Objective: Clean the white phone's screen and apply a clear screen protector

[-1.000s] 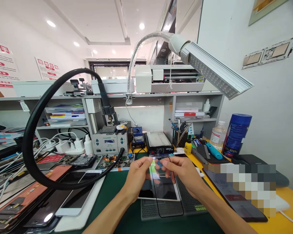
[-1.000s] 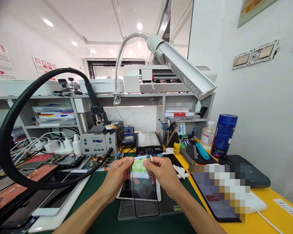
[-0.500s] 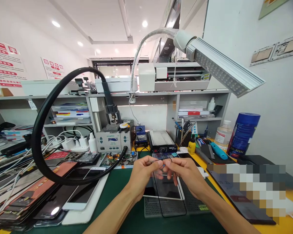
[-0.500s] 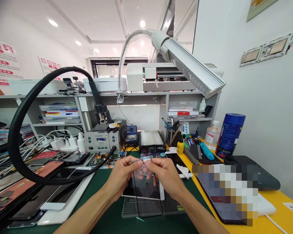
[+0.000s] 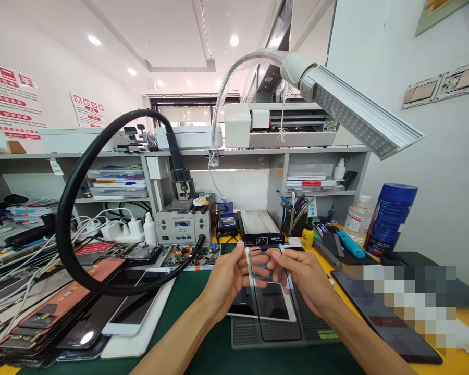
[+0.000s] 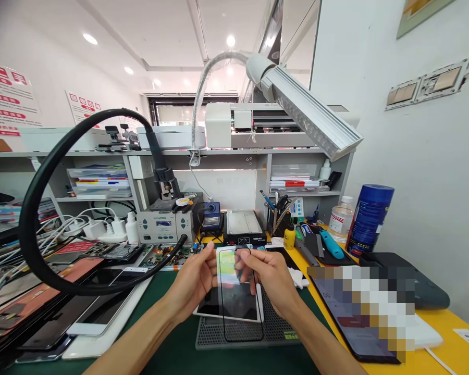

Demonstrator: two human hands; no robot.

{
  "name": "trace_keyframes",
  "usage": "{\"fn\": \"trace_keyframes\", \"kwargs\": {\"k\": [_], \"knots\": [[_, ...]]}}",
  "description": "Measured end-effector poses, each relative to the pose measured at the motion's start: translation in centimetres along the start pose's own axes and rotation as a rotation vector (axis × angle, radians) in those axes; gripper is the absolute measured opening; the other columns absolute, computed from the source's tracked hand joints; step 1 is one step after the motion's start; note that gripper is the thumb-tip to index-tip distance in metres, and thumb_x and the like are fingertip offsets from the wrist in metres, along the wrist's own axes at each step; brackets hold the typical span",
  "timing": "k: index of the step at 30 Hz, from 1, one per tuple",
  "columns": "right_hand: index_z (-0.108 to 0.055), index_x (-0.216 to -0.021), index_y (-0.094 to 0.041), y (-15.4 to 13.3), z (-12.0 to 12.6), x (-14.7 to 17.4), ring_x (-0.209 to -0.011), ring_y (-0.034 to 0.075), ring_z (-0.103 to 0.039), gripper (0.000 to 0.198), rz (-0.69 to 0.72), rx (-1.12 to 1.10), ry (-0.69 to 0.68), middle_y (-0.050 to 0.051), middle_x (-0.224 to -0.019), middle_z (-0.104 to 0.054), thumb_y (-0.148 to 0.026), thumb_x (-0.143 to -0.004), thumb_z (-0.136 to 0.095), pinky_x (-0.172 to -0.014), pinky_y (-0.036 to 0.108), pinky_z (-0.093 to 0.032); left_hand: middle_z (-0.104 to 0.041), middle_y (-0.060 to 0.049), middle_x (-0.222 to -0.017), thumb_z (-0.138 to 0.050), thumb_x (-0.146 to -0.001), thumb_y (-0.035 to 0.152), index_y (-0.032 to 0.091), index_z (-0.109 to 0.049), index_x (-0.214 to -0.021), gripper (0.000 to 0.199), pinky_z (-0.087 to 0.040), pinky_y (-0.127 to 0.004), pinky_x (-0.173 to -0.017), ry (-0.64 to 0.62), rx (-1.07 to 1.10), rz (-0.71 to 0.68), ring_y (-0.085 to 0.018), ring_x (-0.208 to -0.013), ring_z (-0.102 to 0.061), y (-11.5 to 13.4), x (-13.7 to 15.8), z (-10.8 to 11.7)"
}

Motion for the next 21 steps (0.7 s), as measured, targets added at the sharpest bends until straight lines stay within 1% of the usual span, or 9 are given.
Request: {"fn": "trace_keyframes", "kwargs": {"k": [3, 6, 10, 14, 17, 21], "knots": [[-0.076, -0.078, -0.012, 0.2, 0.3, -0.1, -0.060, 0.016, -0.058, 0.039, -0.001, -0.004, 0.011, 0.011, -0.082, -0.067, -0.050, -0.081, -0.071, -0.038, 0.022, -0.042, -0.070, -0.009, -0.088, -0.080, -0.078, 0.040, 0.014, -0.068, -0.088, 0.031, -0.059, -0.033, -0.066, -0.015, -0.077, -0.032, -0.021, -0.079, -0.067, 0.1, 0.1, -0.2], [-0.075, -0.075, -0.013, 0.2, 0.3, 0.0, -0.060, 0.016, -0.058, 0.039, -0.013, 0.005, 0.001, 0.012, -0.086, -0.068, -0.051, -0.082, -0.071, -0.037, 0.023, -0.043, -0.065, -0.005, -0.078, -0.085, -0.071, 0.037, 0.015, -0.064, -0.077, 0.031, -0.059, -0.034, -0.063, 0.020, -0.154, -0.062, -0.018, -0.071, -0.063, 0.0, 0.1, 0.1], [-0.076, -0.074, -0.013, 0.0, 0.1, 0.1, -0.062, 0.018, -0.061, 0.039, -0.013, 0.009, -0.020, 0.012, -0.088, -0.069, -0.051, -0.080, -0.071, -0.039, 0.025, -0.046, -0.064, -0.003, -0.073, -0.082, -0.074, 0.040, 0.016, -0.062, -0.072, 0.031, -0.058, -0.032, -0.059, 0.053, -0.173, -0.072, -0.016, -0.065, -0.060, 0.0, 0.1, 0.6], [-0.075, -0.073, -0.014, -0.1, -0.1, 0.1, -0.061, 0.018, -0.061, 0.040, -0.006, 0.014, -0.029, 0.011, -0.087, -0.069, -0.053, -0.080, -0.071, -0.039, 0.026, -0.047, -0.067, -0.005, -0.077, -0.077, -0.079, 0.040, 0.016, -0.063, -0.073, 0.029, -0.057, -0.032, -0.059, 0.053, -0.147, -0.067, -0.016, -0.065, -0.062, 0.2, 0.0, 0.8], [-0.074, -0.072, -0.013, 0.0, -0.1, 0.1, -0.060, 0.017, -0.061, 0.041, -0.004, 0.038, -0.040, 0.010, -0.082, -0.068, -0.053, -0.081, -0.070, -0.039, 0.024, -0.047, -0.070, -0.007, -0.078, -0.072, -0.082, 0.043, 0.014, -0.066, -0.078, 0.030, -0.056, -0.031, -0.059, 0.049, -0.149, -0.051, -0.018, -0.065, -0.064, 0.3, -0.2, 0.9], [-0.072, -0.071, -0.014, 0.1, -0.2, 0.1, -0.057, 0.016, -0.059, 0.041, -0.006, 0.056, -0.042, 0.009, -0.078, -0.067, -0.053, -0.083, -0.069, -0.039, 0.024, -0.047, -0.072, -0.013, -0.083, -0.066, -0.085, 0.051, 0.011, -0.070, -0.082, 0.040, -0.055, -0.028, -0.053, 0.053, -0.167, -0.040, -0.021, -0.067, -0.067, 0.4, -0.4, 1.0]]}}
Point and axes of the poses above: each hand's wrist, its own x-axis away from the middle knuckle, its own z-axis out of the back of the hand, y = z × x, the point moved 8 cm from there along -x, towards the middle knuckle
